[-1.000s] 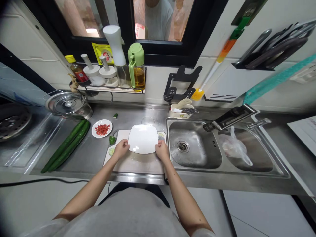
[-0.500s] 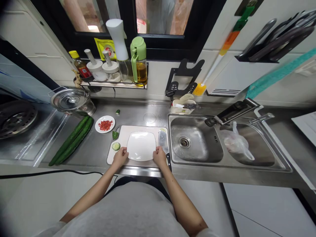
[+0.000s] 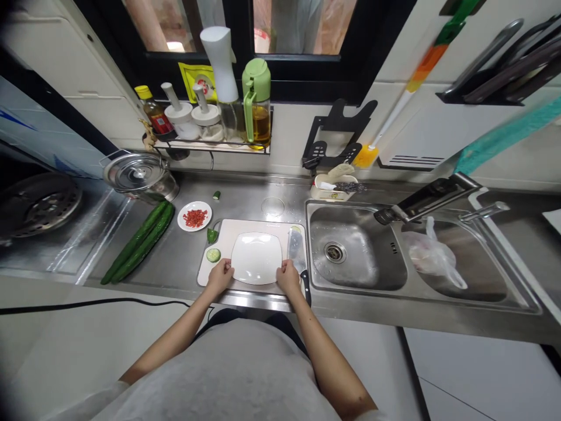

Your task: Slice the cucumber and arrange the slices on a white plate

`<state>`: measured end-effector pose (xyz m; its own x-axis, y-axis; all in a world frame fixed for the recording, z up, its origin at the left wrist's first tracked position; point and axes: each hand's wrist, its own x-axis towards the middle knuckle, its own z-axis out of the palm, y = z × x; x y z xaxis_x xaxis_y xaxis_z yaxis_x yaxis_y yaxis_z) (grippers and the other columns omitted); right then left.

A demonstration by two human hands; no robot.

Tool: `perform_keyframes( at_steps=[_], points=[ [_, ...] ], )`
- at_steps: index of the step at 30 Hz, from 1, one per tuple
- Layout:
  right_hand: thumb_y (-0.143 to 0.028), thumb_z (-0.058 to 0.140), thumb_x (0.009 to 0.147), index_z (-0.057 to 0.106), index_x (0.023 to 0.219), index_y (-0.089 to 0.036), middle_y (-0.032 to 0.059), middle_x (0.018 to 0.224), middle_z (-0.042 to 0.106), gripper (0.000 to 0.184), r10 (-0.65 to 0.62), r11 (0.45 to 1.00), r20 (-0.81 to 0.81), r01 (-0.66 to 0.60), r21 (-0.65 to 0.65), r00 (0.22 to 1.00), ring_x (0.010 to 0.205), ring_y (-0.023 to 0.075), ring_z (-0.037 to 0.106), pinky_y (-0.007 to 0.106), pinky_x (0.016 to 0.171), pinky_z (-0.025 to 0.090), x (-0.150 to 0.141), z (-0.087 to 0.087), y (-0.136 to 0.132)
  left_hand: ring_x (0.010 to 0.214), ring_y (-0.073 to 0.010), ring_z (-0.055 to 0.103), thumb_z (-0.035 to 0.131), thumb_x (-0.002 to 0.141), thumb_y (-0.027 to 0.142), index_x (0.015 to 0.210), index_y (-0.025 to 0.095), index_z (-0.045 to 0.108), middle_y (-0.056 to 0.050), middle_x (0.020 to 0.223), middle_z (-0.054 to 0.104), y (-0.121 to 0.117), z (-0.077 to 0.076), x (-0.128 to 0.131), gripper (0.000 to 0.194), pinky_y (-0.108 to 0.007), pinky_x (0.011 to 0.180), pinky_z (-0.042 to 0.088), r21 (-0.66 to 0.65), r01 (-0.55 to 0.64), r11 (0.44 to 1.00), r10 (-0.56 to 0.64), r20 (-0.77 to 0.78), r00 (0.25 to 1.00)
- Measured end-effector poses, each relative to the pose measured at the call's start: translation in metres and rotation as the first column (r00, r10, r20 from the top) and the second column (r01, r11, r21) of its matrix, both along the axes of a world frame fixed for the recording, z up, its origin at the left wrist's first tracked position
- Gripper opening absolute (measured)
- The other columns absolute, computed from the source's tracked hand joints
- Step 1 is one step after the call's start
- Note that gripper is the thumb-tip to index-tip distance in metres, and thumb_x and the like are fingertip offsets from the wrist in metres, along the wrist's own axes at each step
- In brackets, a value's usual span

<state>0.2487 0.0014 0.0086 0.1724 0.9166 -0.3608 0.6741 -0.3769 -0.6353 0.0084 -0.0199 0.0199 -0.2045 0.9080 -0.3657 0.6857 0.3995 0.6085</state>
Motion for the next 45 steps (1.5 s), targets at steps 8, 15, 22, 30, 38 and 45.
perform_keyframes(
  at_steps=[8, 15, 22, 30, 38, 45],
  points=[
    [-0.024, 0.046, 0.071, 0.053, 0.086, -0.018, -0.002, 0.062, 0.054, 0.017, 0.038, 0.999, 0.034, -0.037, -0.02, 0.999, 0.061, 0.0162, 0.052, 0.025, 0.059, 0.033, 0.002, -0.001, 0.008, 0.071, -0.0137, 0.057, 0.052, 0.078, 0.014, 0.094, 0.018, 0.061, 0.0, 0.073, 0.062, 0.006, 0.0, -0.001, 0.018, -0.023, 0.07, 0.04, 0.023, -0.025, 0.999, 0.024, 0.058, 0.998],
    [-0.022, 0.049, 0.073, 0.056, 0.089, -0.017, 0.0017, 0.07, 0.059, 0.018, 0.129, 0.991, 0.15, -0.121, -0.063, 0.98, 0.065, 0.0161, 0.053, 0.023, 0.058, 0.031, 0.002, 0.01, 0.01, 0.064, -0.0137, 0.055, 0.055, 0.078, 0.021, 0.094, 0.019, 0.064, 0.001, 0.064, 0.058, -0.002, 0.002, -0.013, 0.019, -0.024, 0.067, 0.038, 0.164, -0.079, 0.983, 0.066, 0.086, 0.994],
    [-0.033, 0.045, 0.081, 0.057, 0.103, -0.018, -0.0002, 0.064, 0.056, 0.029, 0.135, 0.986, 0.199, -0.152, 0.074, 0.971, 0.06, 0.0164, 0.051, 0.025, 0.058, 0.029, 0.006, 0.029, 0.008, 0.071, -0.016, 0.055, 0.055, 0.08, 0.03, 0.096, 0.018, 0.061, -0.002, 0.073, 0.058, 0.0, -0.003, -0.06, 0.021, -0.026, 0.071, 0.041, 0.377, -0.254, 0.891, 0.276, -0.005, 0.961],
    [-0.037, 0.042, 0.079, 0.057, 0.1, -0.018, -0.0008, 0.061, 0.055, 0.033, 0.149, 0.976, 0.093, -0.162, 0.149, 0.984, 0.061, 0.0181, 0.053, 0.026, 0.059, 0.033, 0.0, 0.038, 0.007, 0.074, -0.0175, 0.056, 0.058, 0.078, 0.034, 0.103, 0.016, 0.062, -0.004, 0.077, 0.06, 0.009, -0.014, -0.071, 0.031, -0.029, 0.074, 0.043, 0.348, -0.251, 0.904, 0.29, -0.064, 0.955],
    [-0.036, 0.041, 0.078, 0.058, 0.098, -0.019, -0.0012, 0.059, 0.055, 0.032, 0.157, 0.977, 0.093, -0.168, 0.128, 0.983, 0.061, 0.0185, 0.054, 0.026, 0.059, 0.033, -0.003, 0.036, -0.001, 0.07, -0.0155, 0.056, 0.059, 0.076, 0.03, 0.092, 0.016, 0.066, -0.004, 0.074, 0.062, 0.014, -0.017, -0.076, 0.023, -0.027, 0.07, 0.042, 0.324, -0.249, 0.913, 0.277, -0.045, 0.96],
    [-0.036, 0.041, 0.079, 0.059, 0.1, -0.018, -0.0006, 0.059, 0.056, 0.032, 0.16, 0.977, 0.104, -0.173, 0.127, 0.982, 0.061, 0.0183, 0.053, 0.026, 0.058, 0.032, -0.003, 0.039, -0.003, 0.061, -0.0119, 0.053, 0.06, 0.073, 0.029, 0.085, 0.017, 0.066, -0.001, 0.071, 0.063, 0.016, -0.006, -0.071, 0.018, -0.023, 0.063, 0.041, 0.28, -0.378, 0.882, 0.367, 0.093, 0.925]
  ],
)
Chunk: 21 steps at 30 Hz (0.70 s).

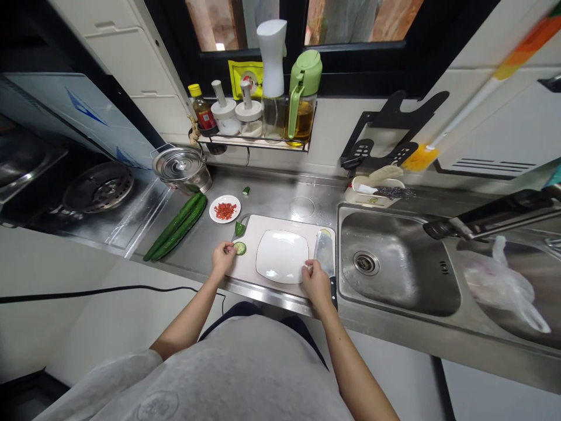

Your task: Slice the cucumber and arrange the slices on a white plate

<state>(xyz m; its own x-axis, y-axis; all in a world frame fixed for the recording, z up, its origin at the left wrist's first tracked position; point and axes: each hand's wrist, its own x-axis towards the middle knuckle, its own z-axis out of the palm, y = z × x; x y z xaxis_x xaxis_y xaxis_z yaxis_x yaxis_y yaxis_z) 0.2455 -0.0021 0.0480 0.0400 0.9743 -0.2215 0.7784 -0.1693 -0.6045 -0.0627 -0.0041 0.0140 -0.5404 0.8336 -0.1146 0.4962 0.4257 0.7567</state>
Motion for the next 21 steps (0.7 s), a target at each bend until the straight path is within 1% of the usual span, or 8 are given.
perform_keyframes(
  at_steps=[3, 5, 8, 10, 14, 16, 19, 21],
  points=[
    [-0.036, 0.041, 0.08, 0.059, 0.099, -0.018, -0.0005, 0.059, 0.055, 0.032, -0.01, 1.0, 0.004, 0.009, 0.011, 1.0, 0.06, 0.0184, 0.053, 0.026, 0.058, 0.031, 0.0, 0.002, -0.001, 0.058, -0.0103, 0.053, 0.062, 0.071, 0.031, 0.083, 0.016, 0.065, 0.0, 0.069, 0.063, 0.001, 0.007, 0.002, 0.019, -0.022, 0.061, 0.041, 0.011, -0.025, 1.0, 0.023, 0.117, 0.993],
    [-0.035, 0.041, 0.08, 0.06, 0.097, -0.018, -0.0004, 0.059, 0.055, 0.03, -0.014, 1.0, 0.004, 0.014, 0.014, 1.0, 0.06, 0.0184, 0.053, 0.026, 0.057, 0.031, -0.001, 0.004, -0.001, 0.058, -0.0096, 0.053, 0.064, 0.069, 0.032, 0.081, 0.015, 0.064, 0.0, 0.069, 0.063, 0.002, 0.013, 0.004, 0.021, -0.022, 0.061, 0.042, 0.043, -0.031, 0.999, 0.02, 0.224, 0.974],
    [-0.035, 0.042, 0.08, 0.06, 0.093, -0.02, -0.0009, 0.057, 0.054, 0.027, -0.012, 0.999, -0.018, 0.013, 0.03, 1.0, 0.058, 0.0178, 0.052, 0.026, 0.056, 0.031, -0.006, 0.01, 0.0, 0.059, -0.0088, 0.053, 0.069, 0.064, 0.034, 0.08, 0.014, 0.063, 0.0, 0.067, 0.061, 0.004, 0.024, 0.009, 0.026, -0.021, 0.059, 0.042, 0.083, -0.041, 0.996, 0.003, 0.415, 0.91],
    [-0.035, 0.043, 0.081, 0.06, 0.091, -0.02, -0.0012, 0.058, 0.055, 0.025, 0.007, 0.998, -0.068, -0.003, 0.063, 0.998, 0.057, 0.0168, 0.052, 0.025, 0.056, 0.032, -0.011, 0.016, 0.002, 0.056, -0.0078, 0.051, 0.072, 0.061, 0.037, 0.08, 0.014, 0.063, 0.001, 0.064, 0.06, 0.004, 0.033, 0.014, 0.031, -0.02, 0.055, 0.04, 0.074, -0.019, 0.997, -0.023, 0.526, 0.85],
    [-0.036, 0.046, 0.083, 0.06, 0.091, -0.021, -0.0014, 0.064, 0.058, 0.023, 0.101, 0.984, -0.204, -0.067, 0.166, 0.974, 0.056, 0.0137, 0.051, 0.025, 0.058, 0.036, -0.03, 0.034, 0.01, 0.049, -0.0053, 0.044, 0.075, 0.059, 0.04, 0.082, 0.014, 0.063, 0.003, 0.059, 0.057, 0.004, 0.054, 0.032, 0.037, -0.018, 0.048, 0.032, 0.041, 0.102, 0.994, -0.104, 0.659, 0.745],
    [-0.035, 0.048, 0.083, 0.061, 0.09, -0.021, -0.0002, 0.071, 0.06, 0.02, 0.175, 0.966, -0.249, -0.116, 0.232, 0.953, 0.059, 0.0133, 0.051, 0.026, 0.062, 0.039, -0.04, 0.044, 0.014, 0.051, -0.0058, 0.046, 0.076, 0.058, 0.039, 0.081, 0.014, 0.064, 0.002, 0.061, 0.059, 0.004, 0.064, 0.043, 0.035, -0.019, 0.05, 0.035, 0.071, 0.169, 0.983, -0.171, 0.681, 0.712],
    [-0.031, 0.05, 0.084, 0.061, 0.094, -0.021, 0.0035, 0.088, 0.063, 0.018, 0.333, 0.908, -0.256, -0.235, 0.346, 0.908, 0.078, 0.0163, 0.054, 0.029, 0.074, 0.041, -0.053, 0.057, 0.02, 0.059, -0.0083, 0.052, 0.077, 0.058, 0.037, 0.078, 0.014, 0.064, 0.0, 0.066, 0.062, 0.004, 0.074, 0.058, 0.033, -0.021, 0.059, 0.041, 0.147, 0.258, 0.955, -0.287, 0.685, 0.67],
    [-0.029, 0.051, 0.085, 0.062, 0.094, -0.021, 0.0043, 0.092, 0.063, 0.016, 0.414, 0.873, -0.232, -0.312, 0.376, 0.88, 0.085, 0.0177, 0.053, 0.031, 0.079, 0.04, -0.058, 0.06, 0.022, 0.063, -0.0096, 0.054, 0.077, 0.058, 0.037, 0.078, 0.014, 0.065, 0.0, 0.067, 0.062, 0.004, 0.078, 0.066, 0.033, -0.023, 0.064, 0.043, 0.181, 0.305, 0.935, -0.344, 0.675, 0.653]
  ],
)
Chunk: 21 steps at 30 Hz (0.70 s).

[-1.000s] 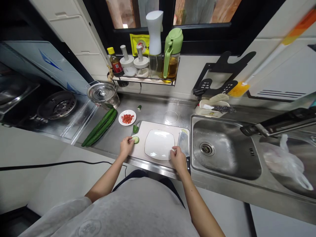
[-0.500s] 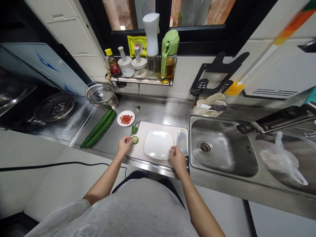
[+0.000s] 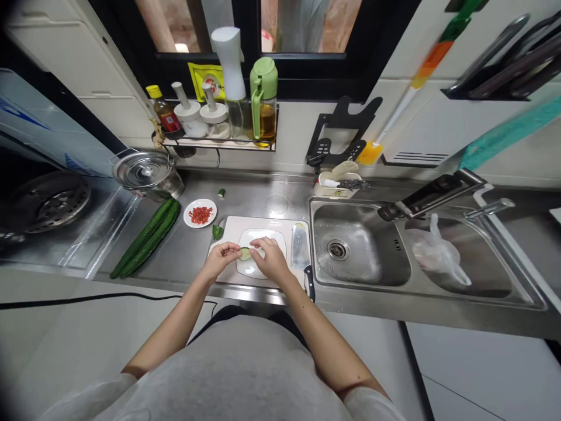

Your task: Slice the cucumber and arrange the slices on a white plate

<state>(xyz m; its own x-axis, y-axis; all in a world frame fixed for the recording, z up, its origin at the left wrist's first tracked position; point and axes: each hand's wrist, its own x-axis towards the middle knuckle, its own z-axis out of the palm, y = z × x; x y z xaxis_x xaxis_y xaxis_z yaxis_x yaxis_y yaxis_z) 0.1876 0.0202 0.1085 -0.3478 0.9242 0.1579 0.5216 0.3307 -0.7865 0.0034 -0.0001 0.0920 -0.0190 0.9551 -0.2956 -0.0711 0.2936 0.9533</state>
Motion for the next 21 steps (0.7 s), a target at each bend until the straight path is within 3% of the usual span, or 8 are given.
perform_keyframes(
  at_steps=[6, 10, 13, 16, 21],
  points=[
    [-0.024, 0.048, 0.087, 0.059, 0.083, -0.02, 0.0029, 0.081, 0.061, 0.012, 0.039, 0.999, 0.037, -0.038, -0.031, 0.999, 0.083, 0.0183, 0.051, 0.031, 0.073, 0.039, -0.003, -0.009, 0.0, 0.058, -0.0086, 0.05, 0.077, 0.06, 0.04, 0.078, 0.014, 0.064, 0.001, 0.064, 0.06, -0.002, 0.0, 0.011, 0.034, -0.022, 0.059, 0.041, 0.021, 0.049, 0.999, -0.047, -0.062, 0.997],
    [-0.026, 0.046, 0.089, 0.057, 0.086, -0.02, 0.0036, 0.081, 0.06, 0.012, 0.004, 0.999, 0.029, -0.002, -0.048, 1.0, 0.084, 0.0193, 0.051, 0.031, 0.072, 0.039, -0.001, -0.015, -0.003, 0.056, -0.0073, 0.047, 0.075, 0.061, 0.045, 0.075, 0.015, 0.06, 0.002, 0.061, 0.057, -0.004, -0.003, 0.012, 0.036, -0.02, 0.055, 0.037, 0.027, -0.016, 1.0, 0.018, -0.072, 0.997],
    [-0.027, 0.045, 0.09, 0.056, 0.089, -0.021, 0.0045, 0.083, 0.06, 0.013, -0.02, 1.0, 0.032, 0.02, -0.016, 0.999, 0.086, 0.0204, 0.05, 0.032, 0.074, 0.039, 0.001, -0.013, -0.004, 0.045, -0.0054, 0.039, 0.065, 0.069, 0.058, 0.069, 0.015, 0.057, 0.002, 0.054, 0.054, -0.006, -0.003, 0.013, 0.043, -0.019, 0.044, 0.028, -0.104, -0.034, 0.994, 0.028, -0.051, 0.998],
    [-0.027, 0.043, 0.091, 0.055, 0.09, -0.021, 0.0056, 0.086, 0.059, 0.013, -0.001, 0.999, 0.043, -0.001, 0.04, 0.999, 0.088, 0.0216, 0.049, 0.034, 0.075, 0.04, 0.002, -0.009, -0.005, 0.04, -0.0041, 0.036, 0.056, 0.072, 0.066, 0.072, 0.013, 0.06, -0.002, 0.057, 0.057, -0.008, 0.0, 0.015, 0.053, -0.019, 0.039, 0.016, -0.299, 0.093, 0.95, -0.069, 0.09, 0.994],
    [-0.026, 0.042, 0.092, 0.054, 0.089, -0.021, 0.0067, 0.087, 0.059, 0.014, 0.044, 0.995, 0.047, -0.048, 0.089, 0.998, 0.088, 0.0225, 0.049, 0.035, 0.077, 0.04, 0.003, -0.007, -0.007, 0.043, -0.0029, 0.04, 0.064, 0.07, 0.058, 0.079, 0.013, 0.062, 0.0, 0.061, 0.057, -0.004, 0.001, 0.018, 0.046, -0.016, 0.038, 0.016, -0.459, 0.175, 0.871, -0.016, 0.33, 0.944]
  ],
)
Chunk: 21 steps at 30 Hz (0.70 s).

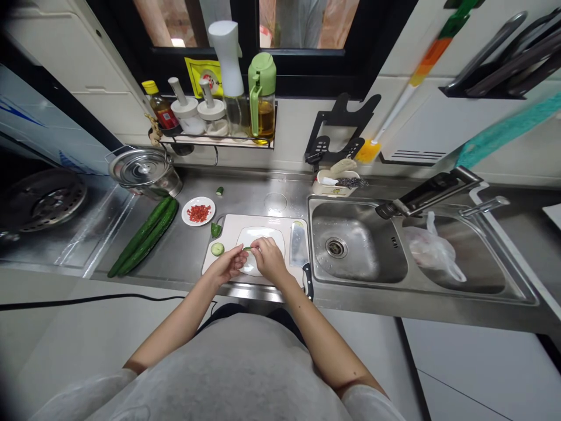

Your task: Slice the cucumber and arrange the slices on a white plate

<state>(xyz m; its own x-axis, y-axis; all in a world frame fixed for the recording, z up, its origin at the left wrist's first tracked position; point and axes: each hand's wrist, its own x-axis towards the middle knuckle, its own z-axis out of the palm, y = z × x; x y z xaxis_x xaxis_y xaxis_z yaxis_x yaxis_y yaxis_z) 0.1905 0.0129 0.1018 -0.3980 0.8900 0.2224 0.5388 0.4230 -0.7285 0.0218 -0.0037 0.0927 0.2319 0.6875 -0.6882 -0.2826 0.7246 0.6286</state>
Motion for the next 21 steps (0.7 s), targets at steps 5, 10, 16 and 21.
perform_keyframes(
  at_steps=[5, 10, 16, 21],
  points=[
    [-0.027, 0.044, 0.091, 0.056, 0.089, -0.021, 0.0063, 0.085, 0.06, 0.014, 0.003, 0.999, -0.028, -0.004, -0.048, 1.0, 0.086, 0.0219, 0.051, 0.035, 0.077, 0.041, 0.002, -0.006, -0.001, 0.043, -0.0026, 0.041, 0.069, 0.07, 0.044, 0.079, 0.013, 0.063, 0.0, 0.062, 0.056, 0.005, -0.007, 0.002, 0.033, -0.015, 0.038, 0.021, -0.012, -0.044, 0.999, 0.044, 0.037, 0.998],
    [-0.029, 0.047, 0.09, 0.058, 0.088, -0.021, 0.0044, 0.084, 0.061, 0.013, -0.017, 0.996, -0.083, 0.009, -0.092, 0.996, 0.084, 0.0191, 0.053, 0.033, 0.076, 0.042, 0.002, -0.013, -0.002, 0.047, -0.0034, 0.048, 0.071, 0.069, 0.04, 0.081, 0.013, 0.064, -0.001, 0.066, 0.061, 0.009, -0.012, 0.005, 0.03, -0.014, 0.04, 0.029, 0.064, -0.111, 0.992, 0.112, -0.001, 0.994],
    [-0.031, 0.048, 0.09, 0.058, 0.086, -0.021, 0.0034, 0.08, 0.061, 0.015, -0.03, 0.993, -0.084, 0.02, -0.114, 0.996, 0.08, 0.0173, 0.053, 0.03, 0.073, 0.042, 0.004, -0.024, 0.001, 0.058, -0.007, 0.058, 0.078, 0.063, 0.037, 0.078, 0.012, 0.066, -0.004, 0.07, 0.067, 0.013, -0.018, 0.009, 0.031, -0.015, 0.048, 0.04, 0.112, -0.184, 0.977, 0.183, 0.019, 0.983],
    [-0.03, 0.048, 0.089, 0.059, 0.084, -0.02, 0.0022, 0.08, 0.062, 0.015, -0.037, 0.988, -0.067, 0.027, -0.15, 0.997, 0.077, 0.0158, 0.053, 0.028, 0.072, 0.041, 0.009, -0.035, 0.006, 0.058, -0.0066, 0.057, 0.083, 0.056, 0.034, 0.08, 0.012, 0.067, -0.002, 0.067, 0.065, 0.018, -0.024, 0.013, 0.037, -0.016, 0.053, 0.044, 0.142, -0.187, 0.972, 0.187, 0.011, 0.982]
  ],
)
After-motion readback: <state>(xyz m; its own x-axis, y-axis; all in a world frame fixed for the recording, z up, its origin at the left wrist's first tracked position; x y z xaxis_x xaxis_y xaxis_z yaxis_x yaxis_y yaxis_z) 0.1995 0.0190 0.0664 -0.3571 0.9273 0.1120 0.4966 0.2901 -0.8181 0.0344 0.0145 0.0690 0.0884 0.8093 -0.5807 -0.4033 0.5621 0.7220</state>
